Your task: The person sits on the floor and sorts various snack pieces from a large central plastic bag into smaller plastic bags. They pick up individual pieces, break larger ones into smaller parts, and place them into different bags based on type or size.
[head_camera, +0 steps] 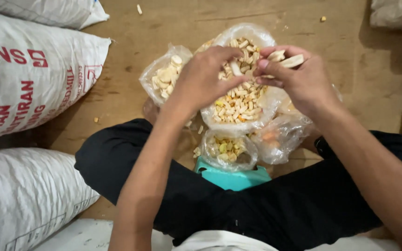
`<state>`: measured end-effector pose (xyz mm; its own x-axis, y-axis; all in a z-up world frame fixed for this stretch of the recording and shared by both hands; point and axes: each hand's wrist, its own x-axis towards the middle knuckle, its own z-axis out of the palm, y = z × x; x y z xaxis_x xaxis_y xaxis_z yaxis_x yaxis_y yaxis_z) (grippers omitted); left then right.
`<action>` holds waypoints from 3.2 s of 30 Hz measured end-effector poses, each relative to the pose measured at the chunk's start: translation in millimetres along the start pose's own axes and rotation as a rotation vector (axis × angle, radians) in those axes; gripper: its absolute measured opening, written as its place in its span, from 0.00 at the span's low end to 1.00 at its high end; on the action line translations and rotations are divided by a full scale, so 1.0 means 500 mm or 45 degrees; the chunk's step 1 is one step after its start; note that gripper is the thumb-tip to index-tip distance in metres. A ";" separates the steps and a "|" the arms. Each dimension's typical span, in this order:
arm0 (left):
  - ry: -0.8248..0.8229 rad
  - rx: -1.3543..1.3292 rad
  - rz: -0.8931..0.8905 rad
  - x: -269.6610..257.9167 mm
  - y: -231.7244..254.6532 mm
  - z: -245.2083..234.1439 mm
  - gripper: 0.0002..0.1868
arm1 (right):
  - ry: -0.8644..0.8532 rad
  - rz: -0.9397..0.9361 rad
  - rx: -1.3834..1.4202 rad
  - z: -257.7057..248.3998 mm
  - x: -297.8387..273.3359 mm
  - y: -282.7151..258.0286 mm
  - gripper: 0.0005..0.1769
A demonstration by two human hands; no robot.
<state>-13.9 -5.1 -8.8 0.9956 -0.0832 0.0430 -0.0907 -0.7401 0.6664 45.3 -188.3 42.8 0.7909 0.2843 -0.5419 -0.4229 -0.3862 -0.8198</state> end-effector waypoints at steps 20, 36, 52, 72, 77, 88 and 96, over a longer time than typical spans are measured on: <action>0.054 0.114 0.147 -0.028 -0.031 -0.017 0.28 | -0.153 -0.206 -0.608 -0.006 0.015 0.019 0.17; 0.028 -0.064 0.256 0.008 -0.022 -0.011 0.10 | -0.245 -0.266 -0.856 -0.007 0.005 0.015 0.22; -0.048 0.700 -0.396 -0.093 -0.161 -0.078 0.19 | -0.257 -0.251 -0.786 -0.027 0.024 0.037 0.15; -0.112 0.115 0.192 0.027 -0.025 -0.006 0.10 | -0.340 -0.327 -0.820 -0.015 0.044 0.037 0.28; -0.169 0.236 -0.108 -0.015 -0.045 -0.043 0.08 | -0.352 -0.132 -0.912 -0.019 0.103 0.071 0.29; -0.411 0.790 -0.742 -0.112 -0.218 -0.047 0.32 | -0.454 -0.415 -1.625 -0.033 0.418 0.464 0.24; -0.666 0.459 -0.639 -0.074 -0.101 -0.030 0.39 | -0.441 -0.413 -1.744 0.014 0.508 0.612 0.15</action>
<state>-46.0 45.4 -33.2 0.7876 0.0805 -0.6109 0.2730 -0.9344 0.2288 113.6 -228.1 -347.1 0.5394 0.6378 -0.5498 0.6545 -0.7284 -0.2028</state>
